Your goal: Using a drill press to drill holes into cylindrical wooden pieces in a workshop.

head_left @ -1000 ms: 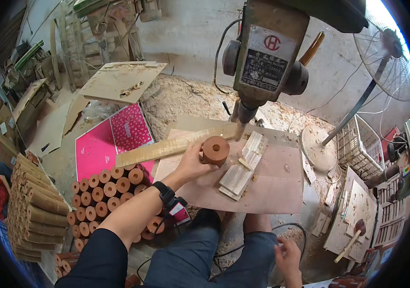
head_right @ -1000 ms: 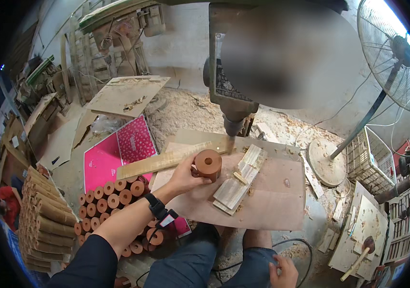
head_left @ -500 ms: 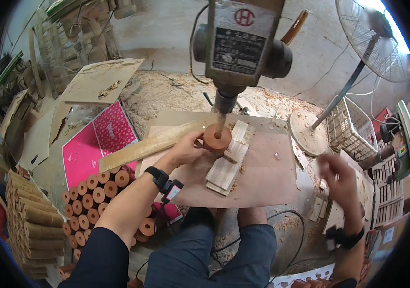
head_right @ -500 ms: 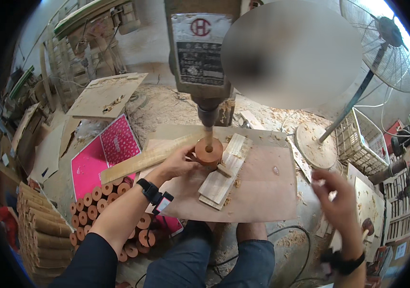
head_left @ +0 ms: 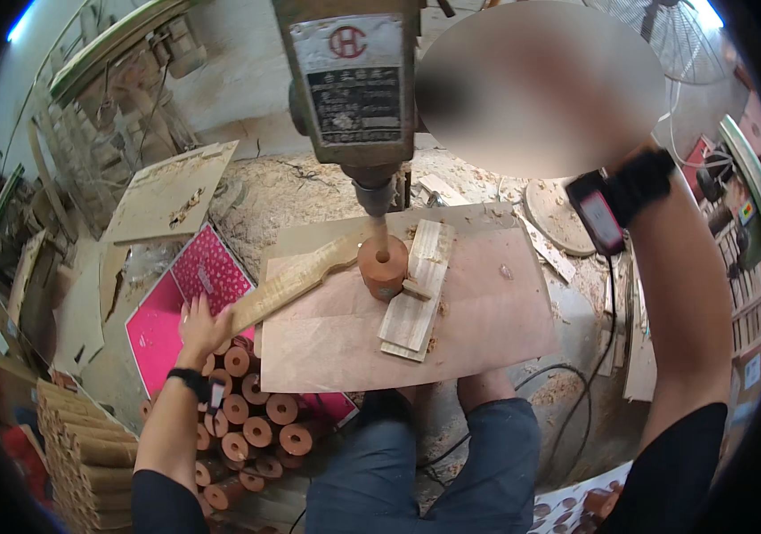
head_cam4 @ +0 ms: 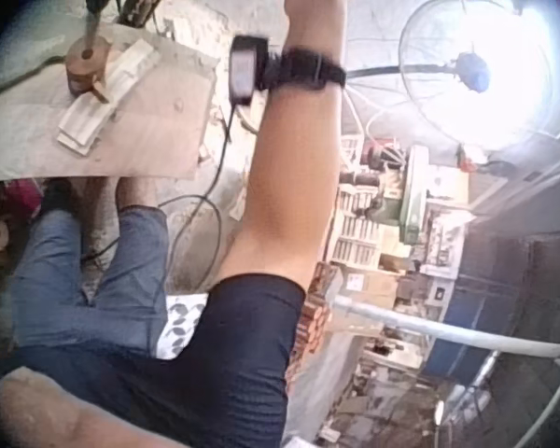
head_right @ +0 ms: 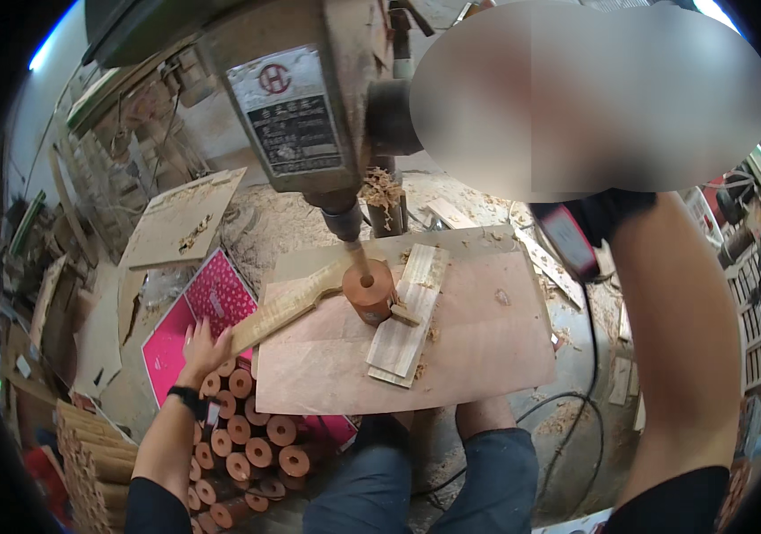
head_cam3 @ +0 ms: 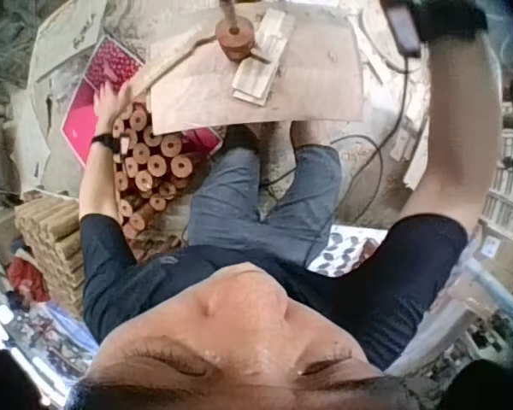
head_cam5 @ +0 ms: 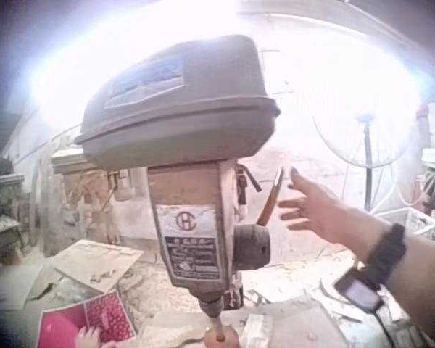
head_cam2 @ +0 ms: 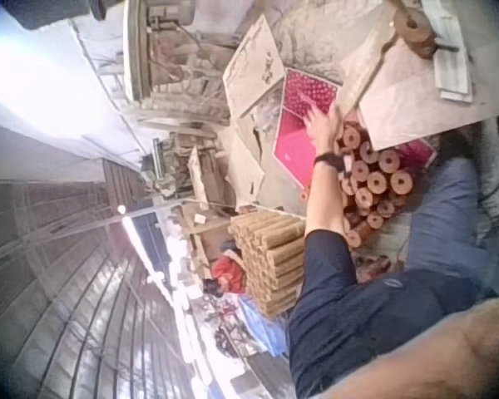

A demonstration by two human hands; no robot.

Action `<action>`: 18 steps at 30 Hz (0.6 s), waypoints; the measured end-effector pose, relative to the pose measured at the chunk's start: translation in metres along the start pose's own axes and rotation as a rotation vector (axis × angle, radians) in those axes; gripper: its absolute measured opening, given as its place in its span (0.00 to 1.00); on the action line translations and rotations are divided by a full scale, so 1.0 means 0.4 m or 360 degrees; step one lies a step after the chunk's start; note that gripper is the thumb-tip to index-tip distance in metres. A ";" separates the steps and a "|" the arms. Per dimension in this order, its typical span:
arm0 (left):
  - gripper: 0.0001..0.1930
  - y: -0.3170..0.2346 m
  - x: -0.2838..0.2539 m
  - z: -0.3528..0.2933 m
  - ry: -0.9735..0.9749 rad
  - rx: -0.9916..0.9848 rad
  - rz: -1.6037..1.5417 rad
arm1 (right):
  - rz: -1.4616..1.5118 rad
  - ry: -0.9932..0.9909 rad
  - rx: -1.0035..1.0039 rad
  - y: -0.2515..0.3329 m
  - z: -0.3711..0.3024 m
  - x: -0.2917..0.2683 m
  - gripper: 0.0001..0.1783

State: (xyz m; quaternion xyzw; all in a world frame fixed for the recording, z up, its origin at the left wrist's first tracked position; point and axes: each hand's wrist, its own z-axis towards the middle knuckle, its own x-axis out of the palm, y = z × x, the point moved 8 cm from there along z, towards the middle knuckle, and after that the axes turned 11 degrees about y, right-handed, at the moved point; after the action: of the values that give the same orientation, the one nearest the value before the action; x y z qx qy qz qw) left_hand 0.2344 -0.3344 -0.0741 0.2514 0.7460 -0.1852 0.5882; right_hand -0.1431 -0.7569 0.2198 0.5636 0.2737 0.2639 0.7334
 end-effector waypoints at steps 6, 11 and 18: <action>0.34 0.029 0.118 -0.248 0.0673 0.0205 -0.0481 | 0.0538 -0.0154 0.0027 0.011 0.095 0.024 0.40; 0.19 -0.216 0.278 -0.566 0.1385 0.0157 -0.1540 | 0.0663 -0.0161 0.0030 0.028 0.072 0.036 0.34; 0.23 -0.340 0.342 -0.622 0.1193 0.0131 -0.2546 | 0.0641 -0.0076 -0.0037 0.111 -0.001 0.049 0.37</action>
State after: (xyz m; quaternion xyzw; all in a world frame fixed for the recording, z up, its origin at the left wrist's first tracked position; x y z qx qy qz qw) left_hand -0.0664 -0.2802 -0.1498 -0.2807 0.8349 -0.4733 -0.0101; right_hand -0.1331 -0.7329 0.2608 0.6045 0.1349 0.3951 0.6784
